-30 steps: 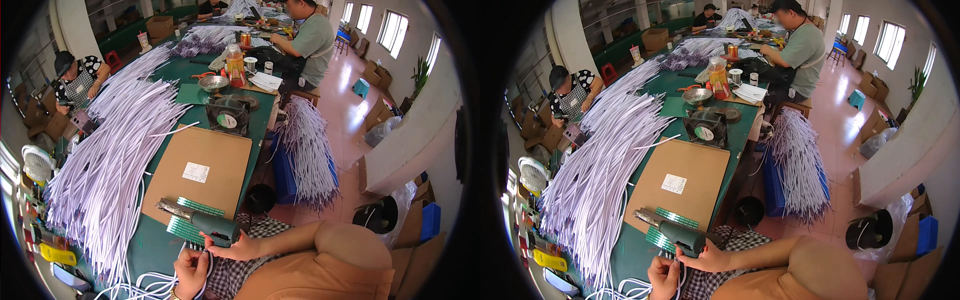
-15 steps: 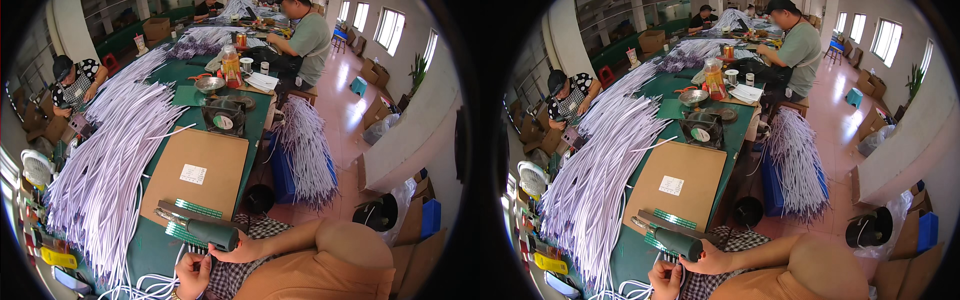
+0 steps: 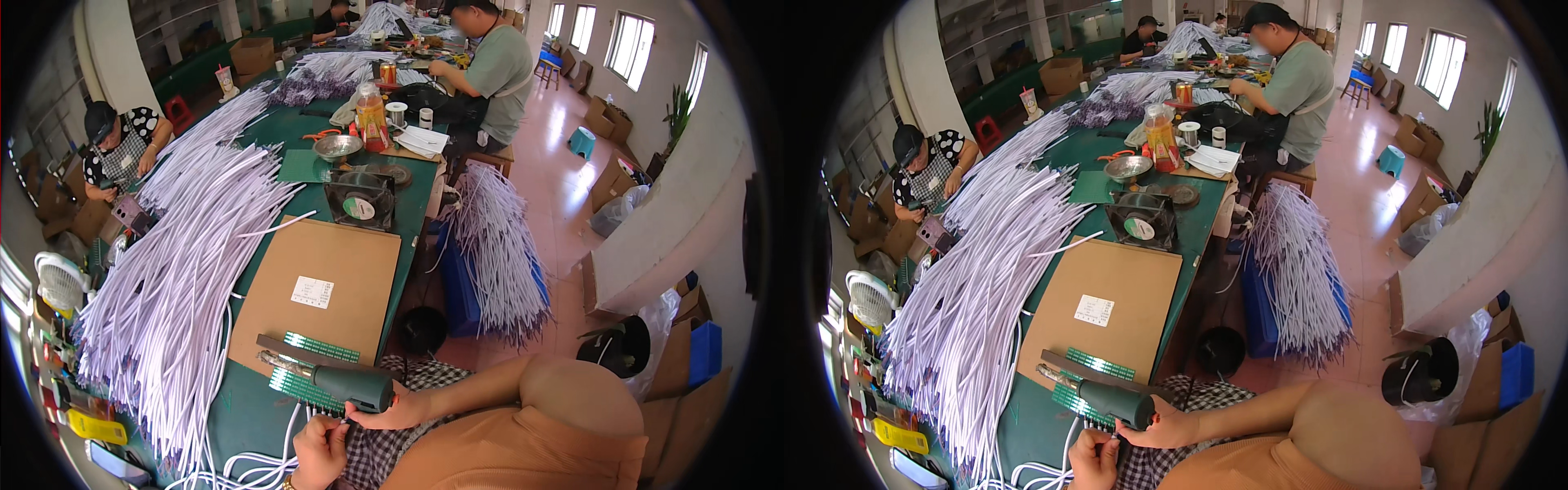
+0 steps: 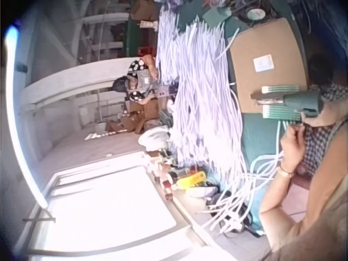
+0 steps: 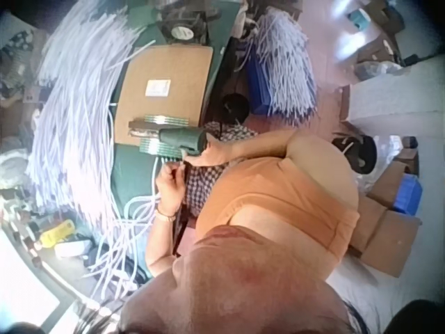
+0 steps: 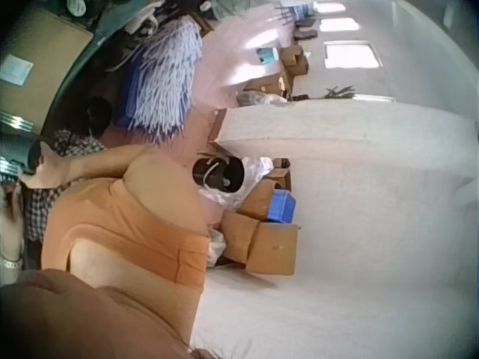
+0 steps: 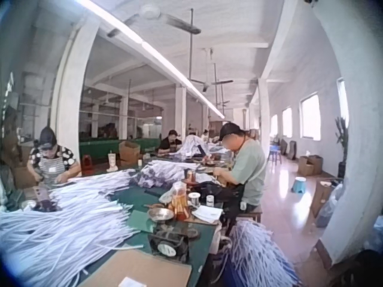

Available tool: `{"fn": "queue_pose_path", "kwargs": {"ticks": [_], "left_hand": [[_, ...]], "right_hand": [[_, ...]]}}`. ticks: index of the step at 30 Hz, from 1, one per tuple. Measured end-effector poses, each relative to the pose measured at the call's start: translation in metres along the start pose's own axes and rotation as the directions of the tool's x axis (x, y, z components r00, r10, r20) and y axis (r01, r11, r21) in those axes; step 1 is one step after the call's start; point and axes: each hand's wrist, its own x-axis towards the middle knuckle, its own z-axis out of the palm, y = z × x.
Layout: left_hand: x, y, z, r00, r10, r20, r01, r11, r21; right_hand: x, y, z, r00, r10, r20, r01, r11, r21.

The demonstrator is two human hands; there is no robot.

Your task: The person aligns wires onto a circuit board and solders them one by one using a soldering gun.

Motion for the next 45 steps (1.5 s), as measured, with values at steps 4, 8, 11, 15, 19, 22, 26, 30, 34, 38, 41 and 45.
{"fn": "queue_pose_path", "kwargs": {"ticks": [4,8,11,15,19,22,26,30,34,38,41,45], "left_hand": [[-0.006,-0.004,0.003,0.985,-0.171,-0.008,0.170,0.984,-0.043],[-0.004,0.001,0.003,0.981,-0.194,-0.002,0.192,0.972,-0.137],[-0.007,-0.001,0.004,0.978,-0.209,-0.009,0.202,0.955,-0.217],[-0.007,0.001,0.003,0.966,-0.256,0.012,0.251,0.934,-0.254],[-0.004,0.004,0.001,0.967,-0.254,0.039,0.256,0.942,-0.218],[-0.009,-0.005,0.004,0.986,-0.166,0.016,0.167,0.979,-0.113],[-0.015,-0.013,0.010,0.981,-0.191,-0.018,0.186,0.970,-0.155],[-0.014,-0.003,0.018,0.979,-0.189,-0.070,0.173,0.966,-0.190],[-0.017,-0.006,0.017,0.980,-0.189,-0.066,0.176,0.970,-0.165],[-0.017,-0.006,0.019,0.983,-0.169,-0.071,0.155,0.974,-0.167],[-0.019,-0.006,0.021,0.968,-0.238,-0.076,0.212,0.944,-0.254],[-0.017,-0.003,0.019,0.974,-0.213,-0.073,0.194,0.958,-0.211]], "right_hand": [[0.002,0.005,-0.007,0.849,-0.417,0.324,0.488,0.386,-0.783],[-0.005,0.001,0.010,1.000,0.001,-0.002,-0.001,1.000,0.007],[-0.004,-0.002,0.011,0.950,0.309,0.044,-0.272,0.751,0.602],[-0.006,0.001,0.016,0.951,0.310,0.023,-0.248,0.713,0.655],[-0.006,-0.003,0.015,0.948,0.318,0.005,-0.237,0.696,0.678],[-0.008,0.000,0.021,0.966,0.228,-0.119,-0.126,0.825,0.552],[-0.030,0.033,0.025,0.996,-0.072,0.046,0.082,0.957,-0.279],[-0.047,0.063,0.029,0.833,-0.355,0.423,0.395,-0.154,-0.906],[-0.044,0.063,0.032,0.831,-0.430,0.353,0.360,-0.067,-0.930],[-0.059,0.096,0.062,0.955,-0.290,0.067,0.276,0.778,-0.564],[-0.053,0.089,0.058,0.991,-0.135,0.023,0.137,0.982,-0.127],[-0.030,0.033,0.019,0.848,-0.493,0.195,0.362,0.269,-0.892]]}}
